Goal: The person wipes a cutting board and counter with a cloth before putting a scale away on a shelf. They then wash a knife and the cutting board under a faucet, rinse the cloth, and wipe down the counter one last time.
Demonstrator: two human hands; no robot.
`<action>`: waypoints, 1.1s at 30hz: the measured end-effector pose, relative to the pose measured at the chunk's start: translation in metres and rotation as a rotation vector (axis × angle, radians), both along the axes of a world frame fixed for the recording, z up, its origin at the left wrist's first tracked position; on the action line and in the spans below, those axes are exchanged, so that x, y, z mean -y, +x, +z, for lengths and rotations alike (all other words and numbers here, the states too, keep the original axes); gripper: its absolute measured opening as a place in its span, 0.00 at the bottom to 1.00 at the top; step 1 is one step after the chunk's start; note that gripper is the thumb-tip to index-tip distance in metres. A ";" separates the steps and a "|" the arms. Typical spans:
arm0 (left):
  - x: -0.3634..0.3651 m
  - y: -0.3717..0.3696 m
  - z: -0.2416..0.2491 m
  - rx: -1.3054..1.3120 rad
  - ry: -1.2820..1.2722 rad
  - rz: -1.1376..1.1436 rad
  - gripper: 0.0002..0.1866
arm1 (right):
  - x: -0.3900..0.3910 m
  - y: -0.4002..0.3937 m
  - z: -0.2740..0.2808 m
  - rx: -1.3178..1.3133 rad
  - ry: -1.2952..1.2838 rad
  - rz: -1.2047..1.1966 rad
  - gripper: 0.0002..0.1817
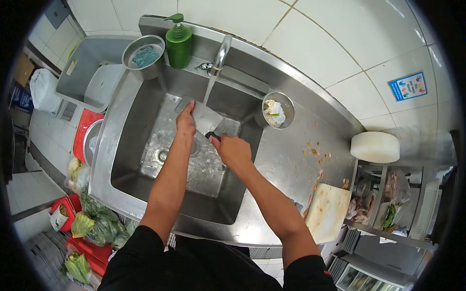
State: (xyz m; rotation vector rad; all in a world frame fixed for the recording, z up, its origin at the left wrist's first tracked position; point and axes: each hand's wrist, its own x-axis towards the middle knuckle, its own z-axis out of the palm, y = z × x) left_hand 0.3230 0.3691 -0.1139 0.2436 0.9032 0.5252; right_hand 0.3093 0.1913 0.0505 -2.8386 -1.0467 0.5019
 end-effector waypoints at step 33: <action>-0.037 -0.097 -0.078 -0.347 0.447 -0.437 0.21 | 0.391 -0.177 -0.003 -0.052 0.604 -1.002 0.22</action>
